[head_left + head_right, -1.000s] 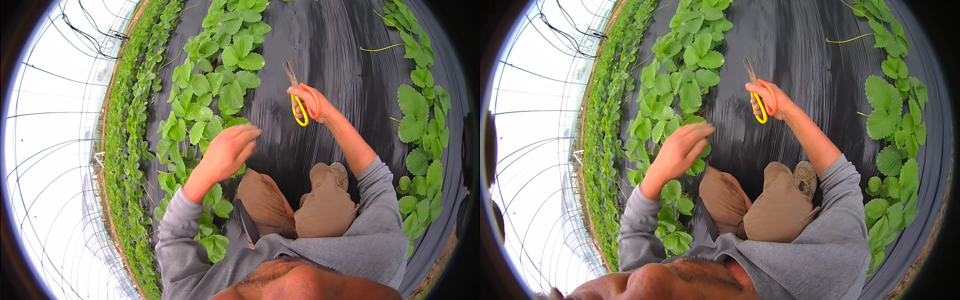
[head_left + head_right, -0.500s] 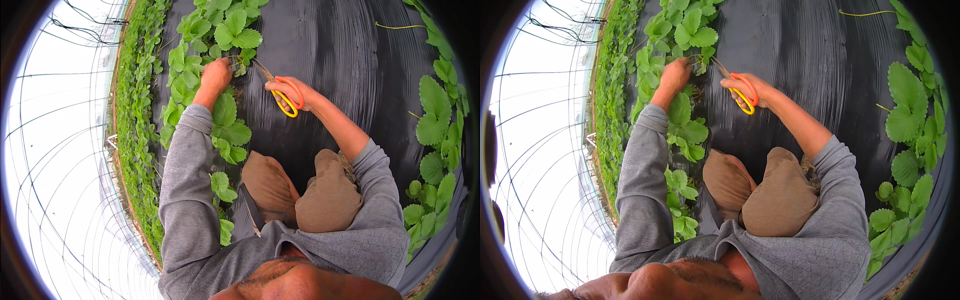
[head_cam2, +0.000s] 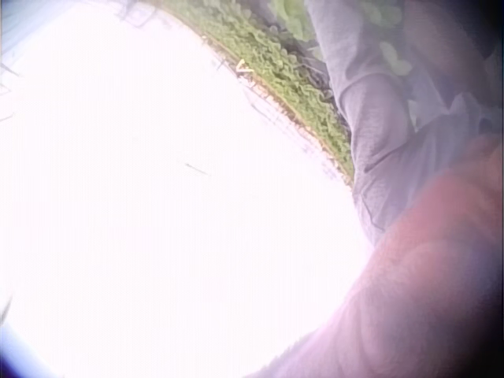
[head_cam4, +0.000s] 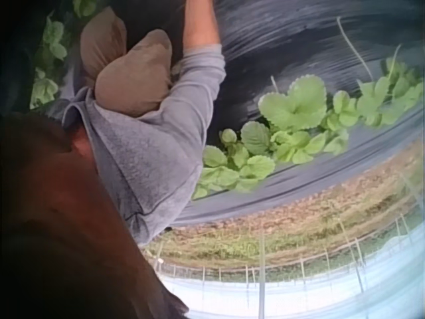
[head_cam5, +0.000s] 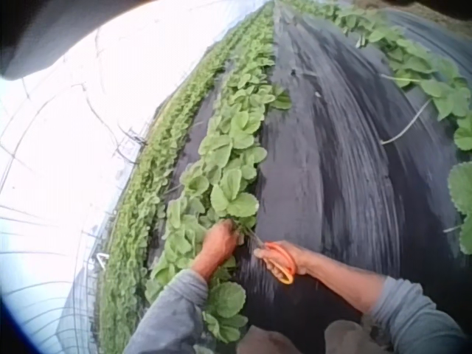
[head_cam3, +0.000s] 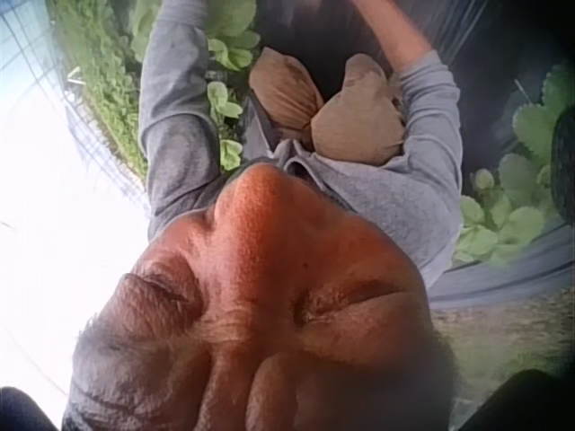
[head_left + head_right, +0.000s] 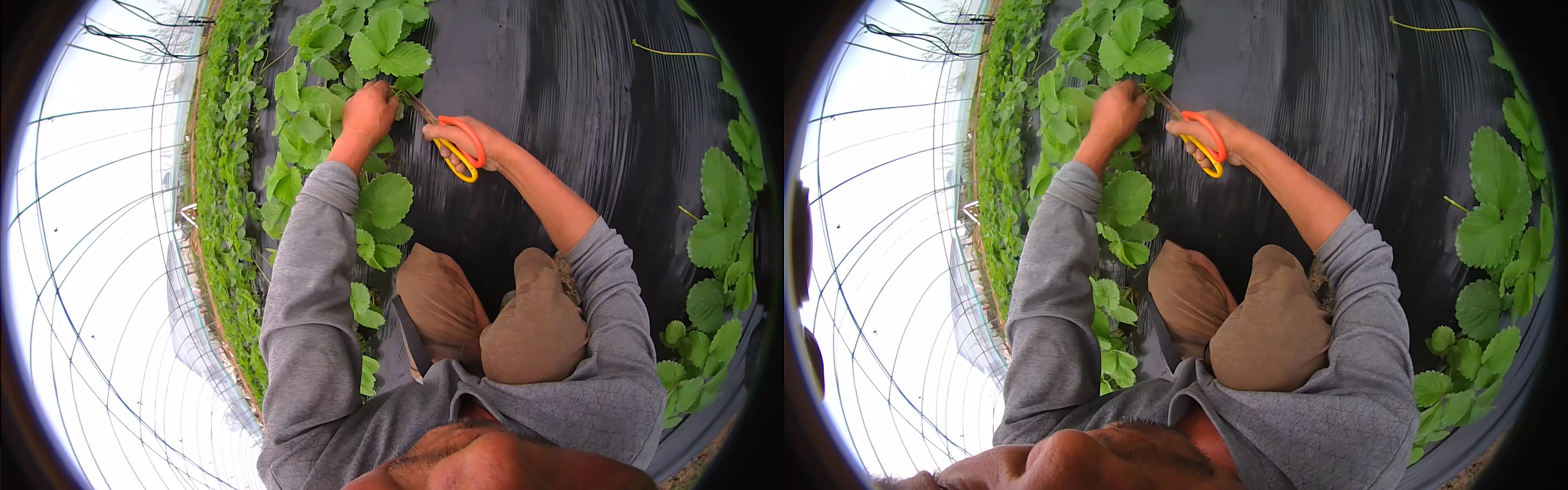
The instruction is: The person kneels in a greenhouse and uses yellow-handled scissors to trim strawberry plants. They cut runners and leaves, then move along the row to continue trimming additional plants.
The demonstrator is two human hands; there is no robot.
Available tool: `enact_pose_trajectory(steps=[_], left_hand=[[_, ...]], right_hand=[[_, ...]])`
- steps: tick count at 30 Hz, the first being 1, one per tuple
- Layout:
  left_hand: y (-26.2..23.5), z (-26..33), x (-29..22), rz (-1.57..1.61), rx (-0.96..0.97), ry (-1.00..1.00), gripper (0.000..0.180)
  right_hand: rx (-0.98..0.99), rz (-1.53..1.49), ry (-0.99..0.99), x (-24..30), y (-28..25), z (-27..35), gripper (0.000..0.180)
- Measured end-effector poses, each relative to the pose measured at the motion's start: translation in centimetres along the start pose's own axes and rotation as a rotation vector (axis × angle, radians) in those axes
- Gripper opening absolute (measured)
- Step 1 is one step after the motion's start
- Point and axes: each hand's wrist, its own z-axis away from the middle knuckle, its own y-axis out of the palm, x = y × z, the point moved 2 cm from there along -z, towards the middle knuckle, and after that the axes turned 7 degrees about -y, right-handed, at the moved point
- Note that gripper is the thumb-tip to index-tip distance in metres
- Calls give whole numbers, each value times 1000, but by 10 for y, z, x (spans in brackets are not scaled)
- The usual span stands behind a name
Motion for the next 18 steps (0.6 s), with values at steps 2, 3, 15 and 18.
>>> enact_pose_trajectory(steps=[2, 3, 15, 18], left_hand=[[2, -3, 4, 46, -31, -7, 27], [3, -4, 5, 42, -37, 9, 27], [7, -5, 4, -24, -39, 18, 27], [3, -6, 5, -10, -89, 53, 24]], right_hand=[[10, -5, -1, -2, 0, -1, 41], [14, -8, -3, -2, 0, -2, 41], [-29, -35, -29, -5, 7, -25, 41], [-43, 13, -22, -3, 5, -24, 43]])
